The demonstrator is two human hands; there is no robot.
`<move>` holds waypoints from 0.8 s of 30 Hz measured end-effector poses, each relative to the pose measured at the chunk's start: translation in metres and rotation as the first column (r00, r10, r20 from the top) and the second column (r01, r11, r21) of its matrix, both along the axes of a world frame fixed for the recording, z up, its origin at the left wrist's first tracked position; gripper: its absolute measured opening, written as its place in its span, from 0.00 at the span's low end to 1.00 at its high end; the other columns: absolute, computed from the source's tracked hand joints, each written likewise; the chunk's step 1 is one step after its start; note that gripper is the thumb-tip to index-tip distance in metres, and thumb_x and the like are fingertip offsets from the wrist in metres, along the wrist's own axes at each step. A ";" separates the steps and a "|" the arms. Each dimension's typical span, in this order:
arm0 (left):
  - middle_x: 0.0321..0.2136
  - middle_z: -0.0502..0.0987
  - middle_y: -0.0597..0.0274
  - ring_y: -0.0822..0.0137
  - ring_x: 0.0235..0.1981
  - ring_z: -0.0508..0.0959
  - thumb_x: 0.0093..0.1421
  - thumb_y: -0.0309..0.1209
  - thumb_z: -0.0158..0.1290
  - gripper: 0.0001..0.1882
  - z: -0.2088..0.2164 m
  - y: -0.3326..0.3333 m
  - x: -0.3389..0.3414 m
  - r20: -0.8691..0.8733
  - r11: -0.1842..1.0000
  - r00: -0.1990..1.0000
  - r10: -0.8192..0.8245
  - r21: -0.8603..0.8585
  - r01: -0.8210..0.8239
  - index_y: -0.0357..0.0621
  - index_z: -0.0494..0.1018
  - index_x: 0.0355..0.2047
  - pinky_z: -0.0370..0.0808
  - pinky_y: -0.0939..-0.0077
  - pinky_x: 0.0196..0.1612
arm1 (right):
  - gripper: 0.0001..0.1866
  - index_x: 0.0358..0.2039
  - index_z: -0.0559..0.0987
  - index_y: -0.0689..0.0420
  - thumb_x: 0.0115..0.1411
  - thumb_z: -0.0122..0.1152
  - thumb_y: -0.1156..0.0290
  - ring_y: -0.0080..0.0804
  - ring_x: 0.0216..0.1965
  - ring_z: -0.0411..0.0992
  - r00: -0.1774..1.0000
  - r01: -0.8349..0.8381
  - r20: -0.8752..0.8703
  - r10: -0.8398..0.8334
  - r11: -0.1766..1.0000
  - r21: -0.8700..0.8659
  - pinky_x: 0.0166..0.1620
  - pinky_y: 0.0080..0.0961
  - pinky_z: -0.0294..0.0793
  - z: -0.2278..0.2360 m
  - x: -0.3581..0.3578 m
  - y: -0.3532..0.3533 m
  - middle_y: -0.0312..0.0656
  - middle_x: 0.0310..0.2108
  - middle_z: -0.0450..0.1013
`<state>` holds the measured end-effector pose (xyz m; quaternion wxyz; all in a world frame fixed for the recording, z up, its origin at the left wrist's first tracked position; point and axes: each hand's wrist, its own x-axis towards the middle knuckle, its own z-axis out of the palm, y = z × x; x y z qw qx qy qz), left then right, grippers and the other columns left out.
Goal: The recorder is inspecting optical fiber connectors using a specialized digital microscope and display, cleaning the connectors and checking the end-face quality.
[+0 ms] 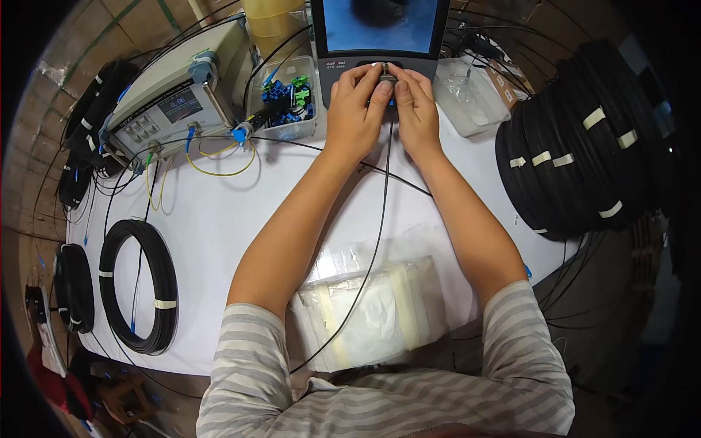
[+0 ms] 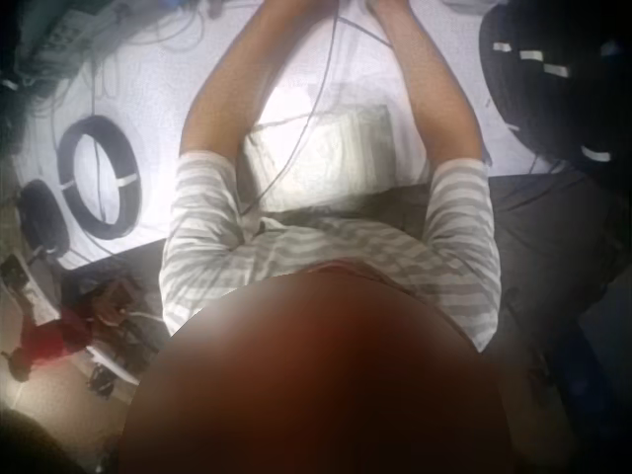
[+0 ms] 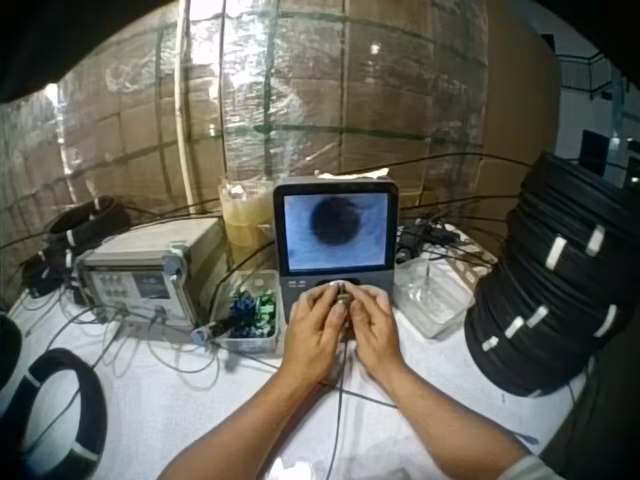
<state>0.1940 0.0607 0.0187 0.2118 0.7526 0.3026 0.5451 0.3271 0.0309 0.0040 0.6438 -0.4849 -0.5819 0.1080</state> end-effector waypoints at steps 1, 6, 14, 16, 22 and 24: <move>0.56 0.75 0.53 0.53 0.56 0.73 0.73 0.44 0.49 0.24 0.000 -0.001 0.000 -0.012 1.000 1.000 0.007 0.007 -0.007 0.41 0.75 0.60 0.69 0.63 0.60 | 0.22 0.58 0.80 0.54 0.75 0.52 0.54 0.32 0.51 0.71 1.000 0.005 0.004 -0.005 1.000 0.003 0.55 0.26 0.71 0.001 -0.001 0.001 0.43 0.53 0.68; 0.56 0.76 0.53 0.53 0.56 0.73 0.74 0.45 0.48 0.24 0.000 -0.002 -0.001 -0.007 1.000 1.000 0.015 0.006 -0.015 0.42 0.76 0.60 0.69 0.64 0.60 | 0.22 0.58 0.81 0.53 0.75 0.51 0.53 0.35 0.52 0.71 0.999 0.005 0.036 -0.005 1.000 -0.012 0.56 0.28 0.71 0.004 0.001 -0.002 0.44 0.53 0.68; 0.55 0.75 0.53 0.51 0.54 0.72 0.73 0.48 0.50 0.26 0.000 -0.001 -0.001 0.026 1.000 1.000 -0.011 0.010 0.011 0.42 0.76 0.59 0.71 0.62 0.57 | 0.24 0.58 0.81 0.52 0.75 0.51 0.50 0.38 0.53 0.71 0.999 0.015 0.042 -0.014 1.000 -0.019 0.57 0.30 0.71 0.005 0.000 -0.002 0.45 0.53 0.68; 0.56 0.76 0.52 0.53 0.56 0.73 0.74 0.45 0.48 0.24 0.000 -0.002 -0.001 0.000 1.000 1.000 0.000 0.015 0.000 0.40 0.76 0.60 0.69 0.64 0.60 | 0.23 0.58 0.80 0.53 0.75 0.52 0.51 0.38 0.53 0.71 0.999 0.023 0.047 -0.023 1.000 -0.005 0.57 0.30 0.71 0.003 0.001 -0.001 0.45 0.54 0.68; 0.54 0.77 0.48 0.47 0.53 0.74 0.73 0.44 0.47 0.27 0.001 0.000 -0.005 0.029 1.000 1.000 -0.003 -0.004 0.003 0.35 0.71 0.62 0.71 0.59 0.57 | 0.23 0.58 0.76 0.61 0.74 0.54 0.55 0.35 0.50 0.73 0.997 0.036 0.063 -0.040 0.998 0.058 0.53 0.29 0.74 -0.004 0.002 -0.001 0.46 0.56 0.70; 0.54 0.77 0.47 0.47 0.53 0.74 0.73 0.45 0.47 0.27 0.000 0.002 -0.005 0.028 1.000 1.000 0.001 0.016 -0.002 0.35 0.71 0.62 0.71 0.59 0.57 | 0.23 0.57 0.76 0.61 0.74 0.55 0.55 0.33 0.49 0.74 0.997 0.038 0.059 -0.041 0.998 0.055 0.52 0.28 0.74 -0.005 0.000 -0.002 0.46 0.55 0.70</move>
